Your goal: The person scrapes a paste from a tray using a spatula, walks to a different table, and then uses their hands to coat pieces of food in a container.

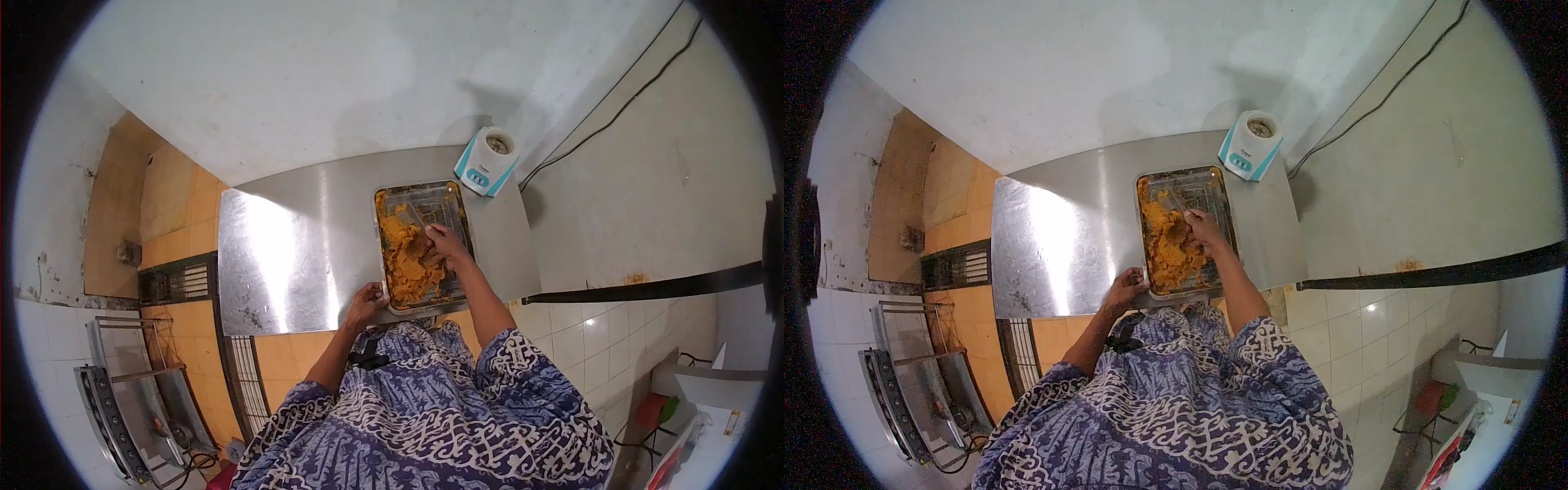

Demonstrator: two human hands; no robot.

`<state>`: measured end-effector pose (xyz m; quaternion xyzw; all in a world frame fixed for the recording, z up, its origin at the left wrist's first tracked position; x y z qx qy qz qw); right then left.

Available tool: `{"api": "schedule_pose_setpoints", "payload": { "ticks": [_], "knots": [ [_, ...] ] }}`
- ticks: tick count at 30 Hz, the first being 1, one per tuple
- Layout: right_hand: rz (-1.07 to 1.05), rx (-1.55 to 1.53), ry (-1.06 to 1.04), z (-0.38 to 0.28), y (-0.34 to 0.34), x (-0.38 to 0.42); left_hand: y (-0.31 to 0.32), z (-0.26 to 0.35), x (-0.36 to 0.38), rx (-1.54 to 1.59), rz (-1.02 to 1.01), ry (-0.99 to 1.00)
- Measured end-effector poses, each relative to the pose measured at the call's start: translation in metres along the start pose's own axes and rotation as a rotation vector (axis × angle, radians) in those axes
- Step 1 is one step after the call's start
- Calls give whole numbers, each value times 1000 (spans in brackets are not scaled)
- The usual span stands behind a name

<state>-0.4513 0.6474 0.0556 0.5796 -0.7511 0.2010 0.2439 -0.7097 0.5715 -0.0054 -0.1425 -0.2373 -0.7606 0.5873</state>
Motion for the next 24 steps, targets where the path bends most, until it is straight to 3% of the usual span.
{"api": "schedule_pose_setpoints", "payload": {
  "ticks": [4,7,10,13,16,20,23,24],
  "knots": [
    [-80,-57,36,1,-5,-11,3,3,4,24,17,-11],
    [-105,-347,122,1,-9,-13,2,-1,0,63,7,-1],
    [-32,-239,92,-3,-26,-6,1,-3,-2,9,9,-10],
    [51,210,-77,-7,-29,8,4,3,1,-14,40,-44],
    [9,571,-396,6,-18,-1,4,5,3,83,24,-37],
    [19,880,-345,6,12,24,4,4,1,86,18,-13],
    [124,1156,-723,33,18,34,-7,-24,-21,75,-6,17],
    [85,1138,-625,26,18,46,-7,-26,-25,62,-1,16]
  ]
}}
Point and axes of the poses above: each hand's wrist, its own x-axis away from the middle knuckle, its own y-axis out of the palm, z = x × y, the point moved 2 cm from there along -x, towards the middle knuckle, and after that the axes turned 8 degrees about z, right-handed, at the moved point
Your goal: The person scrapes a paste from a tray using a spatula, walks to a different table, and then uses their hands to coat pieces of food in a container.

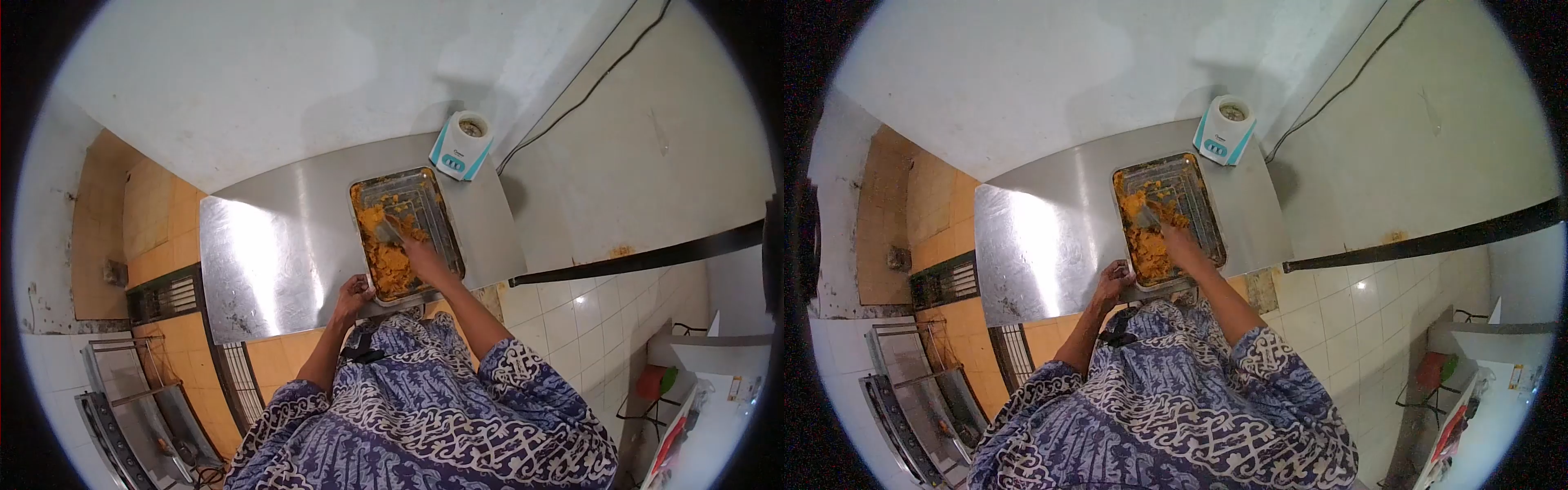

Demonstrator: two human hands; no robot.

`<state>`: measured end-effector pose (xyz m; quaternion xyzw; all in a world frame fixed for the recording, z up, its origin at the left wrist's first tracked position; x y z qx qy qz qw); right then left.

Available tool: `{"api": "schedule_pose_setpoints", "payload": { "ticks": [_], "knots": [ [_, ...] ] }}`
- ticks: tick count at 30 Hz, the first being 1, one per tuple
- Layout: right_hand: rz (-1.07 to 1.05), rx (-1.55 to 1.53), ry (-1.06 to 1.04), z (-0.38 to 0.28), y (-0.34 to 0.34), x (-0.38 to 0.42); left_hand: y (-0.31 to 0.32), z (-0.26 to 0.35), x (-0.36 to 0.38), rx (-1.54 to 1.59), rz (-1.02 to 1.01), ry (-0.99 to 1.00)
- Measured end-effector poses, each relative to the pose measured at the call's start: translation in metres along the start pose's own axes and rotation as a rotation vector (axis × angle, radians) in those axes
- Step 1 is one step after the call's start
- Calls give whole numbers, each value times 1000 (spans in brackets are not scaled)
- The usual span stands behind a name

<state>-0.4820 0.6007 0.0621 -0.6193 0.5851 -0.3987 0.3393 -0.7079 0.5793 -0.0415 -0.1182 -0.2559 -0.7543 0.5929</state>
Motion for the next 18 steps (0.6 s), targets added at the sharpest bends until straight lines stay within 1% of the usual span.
{"api": "schedule_pose_setpoints", "payload": {
  "ticks": [2,5,8,11,13,14,17,18],
  "knots": [
    [-158,-75,121,-28,-32,19,-1,-4,-2,-23,21,-9],
    [-60,57,-83,2,-18,33,2,-1,-1,11,30,-18],
    [-259,60,-104,2,-58,24,6,13,6,-31,47,-37],
    [-139,186,-57,1,-77,-5,5,12,3,-33,26,-43],
    [-104,111,14,2,-76,-37,10,21,8,-21,60,-88],
    [-85,72,48,1,-69,-48,12,26,11,-17,79,-109],
    [-97,56,52,-5,-42,-64,6,13,2,26,39,-69],
    [-66,24,97,-2,-26,-65,6,13,2,-14,50,-35]
  ]
}}
Point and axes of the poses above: each hand's wrist, its own x-axis away from the middle knuckle, its own y-axis out of the palm, z = x × y, the point moved 2 cm from there along -x, towards the middle knuckle, and after that the axes turned 8 degrees about z, right-handed, at the moved point
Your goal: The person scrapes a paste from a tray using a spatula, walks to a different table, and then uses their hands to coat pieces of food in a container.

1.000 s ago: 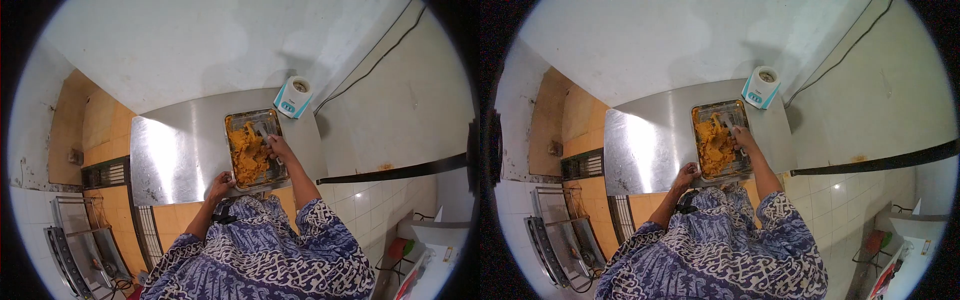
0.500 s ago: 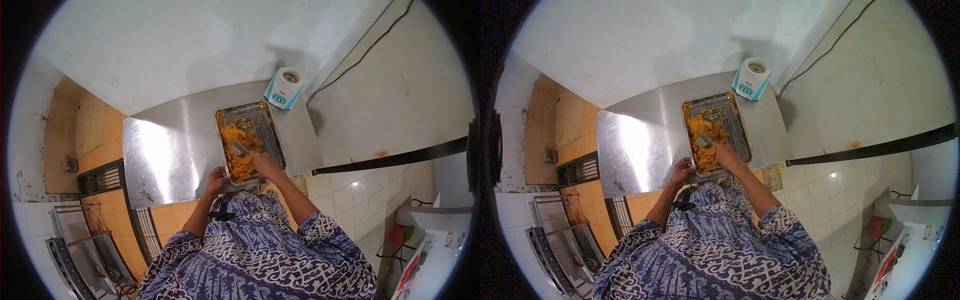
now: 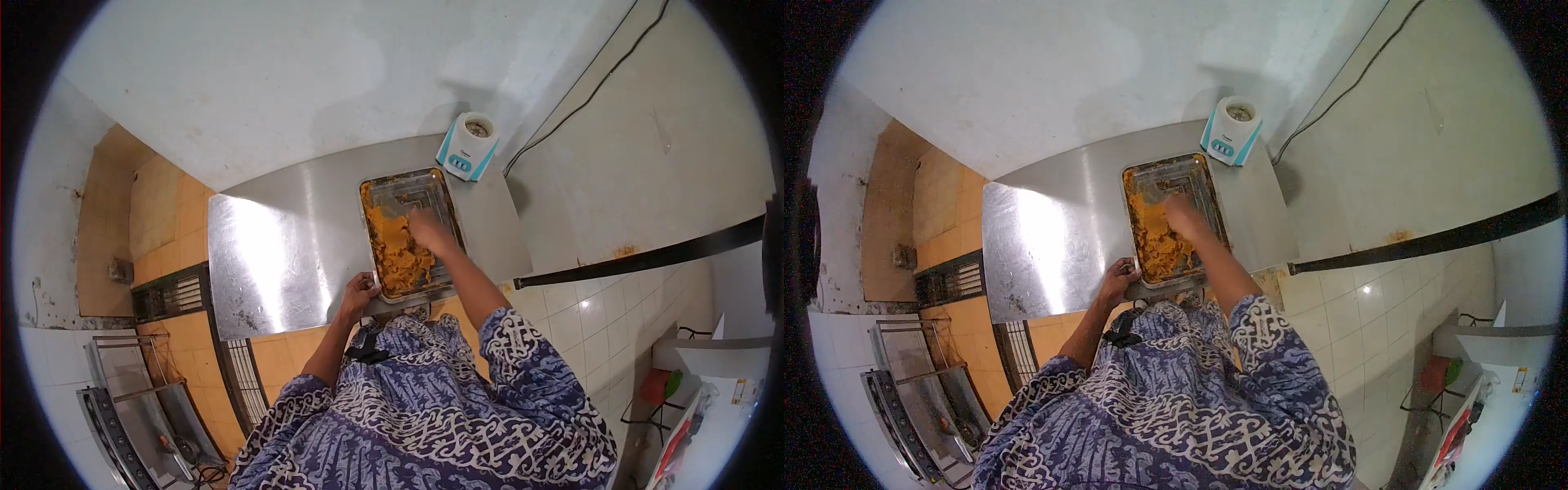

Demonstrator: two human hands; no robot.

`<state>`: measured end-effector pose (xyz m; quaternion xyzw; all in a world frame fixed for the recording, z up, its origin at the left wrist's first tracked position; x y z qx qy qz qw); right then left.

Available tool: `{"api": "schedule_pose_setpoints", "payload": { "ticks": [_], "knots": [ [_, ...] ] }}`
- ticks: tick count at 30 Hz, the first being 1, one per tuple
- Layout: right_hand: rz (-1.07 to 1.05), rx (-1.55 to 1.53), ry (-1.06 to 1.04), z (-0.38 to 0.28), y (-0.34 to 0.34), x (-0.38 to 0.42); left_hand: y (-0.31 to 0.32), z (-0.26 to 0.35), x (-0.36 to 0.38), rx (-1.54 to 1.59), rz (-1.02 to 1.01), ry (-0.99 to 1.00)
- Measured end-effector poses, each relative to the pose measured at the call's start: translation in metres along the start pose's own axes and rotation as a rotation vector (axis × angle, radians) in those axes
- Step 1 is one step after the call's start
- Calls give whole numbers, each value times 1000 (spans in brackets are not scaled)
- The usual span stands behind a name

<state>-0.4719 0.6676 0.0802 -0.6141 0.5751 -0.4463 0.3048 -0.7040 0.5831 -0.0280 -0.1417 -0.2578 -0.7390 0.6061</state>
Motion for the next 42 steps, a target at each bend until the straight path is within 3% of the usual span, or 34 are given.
{"api": "schedule_pose_setpoints", "payload": {
  "ticks": [2,6,8,11,14,17,20,23,25,28,31,34,37,42],
  "knots": [
    [-1,11,17,4,27,10,3,3,0,-73,26,74],
    [-155,177,-151,5,27,71,5,2,7,-79,16,111],
    [-33,-58,-77,8,15,98,4,-3,-1,-54,25,78],
    [-317,190,-146,2,-27,90,6,13,10,-80,9,35],
    [6,16,-106,18,-39,63,6,4,2,-103,40,12],
    [-7,40,26,18,-42,24,7,2,3,-42,40,49],
    [197,82,-10,76,58,-20,9,3,3,-54,27,38],
    [-15,-50,15,60,55,20,10,5,6,-96,34,33],
    [-6,3,-106,31,18,84,11,3,7,-86,44,66],
    [-137,-49,16,8,-12,130,13,0,4,-38,35,46],
    [-10,-15,-85,27,-10,147,14,3,7,-35,49,26],
    [-30,-189,-7,20,-40,156,13,-1,1,-16,49,8],
    [174,-185,-80,24,-29,158,13,-3,0,33,23,-17],
    [162,9,-129,18,4,166,11,2,-1,-3,13,-11]
  ]
}}
Point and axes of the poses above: each hand's wrist, its own x-axis away from the middle knuckle, its own y-axis out of the palm, z = x × y, the point moved 2 cm from there along -x, towards the middle knuckle, and after that the axes turned 8 degrees about z, right-handed, at the moved point
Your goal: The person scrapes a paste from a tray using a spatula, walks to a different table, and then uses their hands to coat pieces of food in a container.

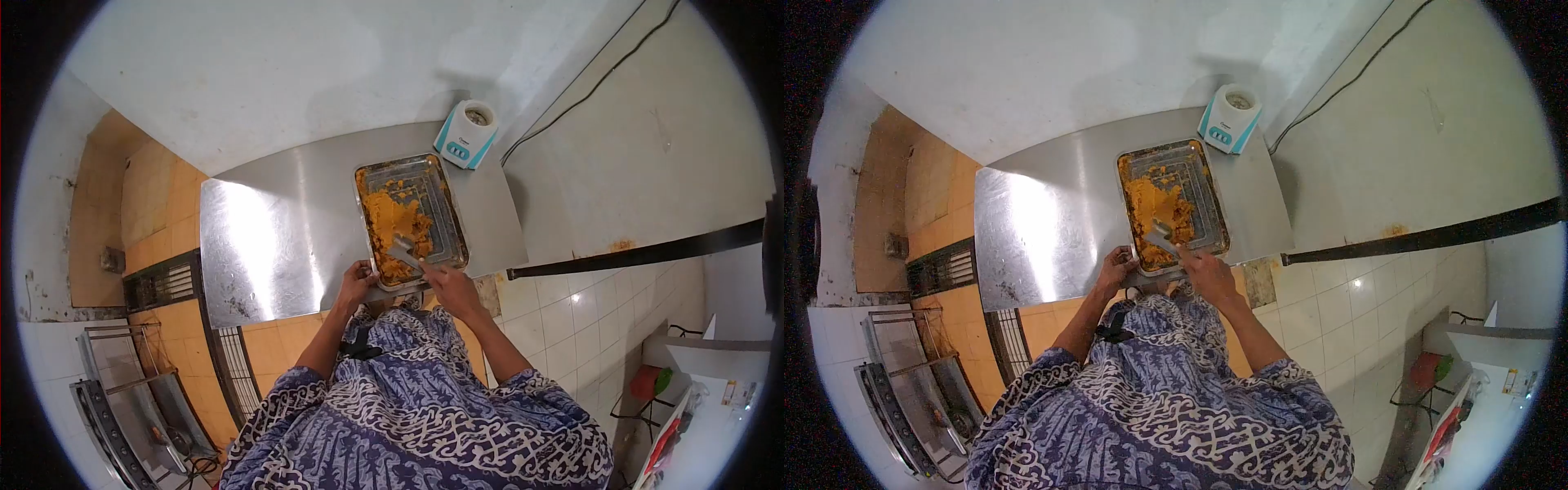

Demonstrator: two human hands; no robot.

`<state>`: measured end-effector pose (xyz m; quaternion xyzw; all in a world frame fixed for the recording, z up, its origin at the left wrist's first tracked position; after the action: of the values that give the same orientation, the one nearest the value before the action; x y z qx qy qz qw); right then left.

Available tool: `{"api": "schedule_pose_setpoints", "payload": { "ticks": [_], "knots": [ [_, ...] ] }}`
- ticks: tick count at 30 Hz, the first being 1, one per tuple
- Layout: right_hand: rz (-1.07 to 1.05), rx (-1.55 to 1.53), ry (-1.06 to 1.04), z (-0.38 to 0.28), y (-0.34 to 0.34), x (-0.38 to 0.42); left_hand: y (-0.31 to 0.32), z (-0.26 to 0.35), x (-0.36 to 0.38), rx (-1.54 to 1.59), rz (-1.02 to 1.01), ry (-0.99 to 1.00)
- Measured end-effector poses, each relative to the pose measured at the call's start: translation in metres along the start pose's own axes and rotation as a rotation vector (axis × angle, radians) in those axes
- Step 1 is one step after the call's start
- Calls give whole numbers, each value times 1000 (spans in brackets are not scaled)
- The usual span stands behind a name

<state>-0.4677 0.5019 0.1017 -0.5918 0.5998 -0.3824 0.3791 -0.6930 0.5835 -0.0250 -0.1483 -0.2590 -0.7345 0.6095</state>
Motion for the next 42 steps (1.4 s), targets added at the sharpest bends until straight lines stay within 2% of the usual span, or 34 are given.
{"api": "schedule_pose_setpoints", "payload": {
  "ticks": [4,7,10,13,16,19,22,25,28,29,32,35,38,41,42],
  "knots": [
    [37,33,7,13,29,1,-1,-6,-3,-24,-13,13],
    [-46,169,37,20,41,-8,-1,-8,-9,-75,-26,16],
    [-64,133,-49,38,56,-21,-2,-8,-9,-92,-38,51],
    [-25,-139,23,64,69,-37,-1,-4,-5,-71,-29,28],
    [-26,-515,230,72,52,-58,0,0,-3,-61,-33,1],
    [-102,-772,654,88,38,-68,0,-3,-4,-55,-12,-2],
    [72,-511,352,88,38,-69,-2,-2,-5,-95,26,2],
    [3,-358,210,65,30,-57,0,-3,-3,-95,23,1],
    [79,-437,123,27,17,-37,-3,-9,-4,-63,15,28],
    [-155,-345,267,9,2,-36,-4,-10,-5,-53,9,43],
    [17,-281,49,5,28,-22,-1,-4,1,-22,-1,-4],
    [-37,-136,132,11,45,-23,-1,-4,0,-78,25,-39],
    [-151,-121,186,28,56,-32,3,3,7,-107,27,-37],
    [15,-462,119,62,69,-45,-2,-2,2,-114,-23,2],
    [-30,-587,302,67,61,-49,-1,-2,2,-92,-29,-5]
  ]
}}
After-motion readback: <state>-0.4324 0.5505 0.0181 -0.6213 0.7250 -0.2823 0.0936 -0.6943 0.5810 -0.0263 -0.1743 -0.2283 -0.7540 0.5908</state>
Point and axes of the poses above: each hand's wrist, its own x-axis away from the middle knuckle, its own y-axis out of the palm, z = x × y, the point moved 2 cm from there along -x, towards the middle knuckle, and after that the axes turned 8 degrees about z, right-handed, at the moved point
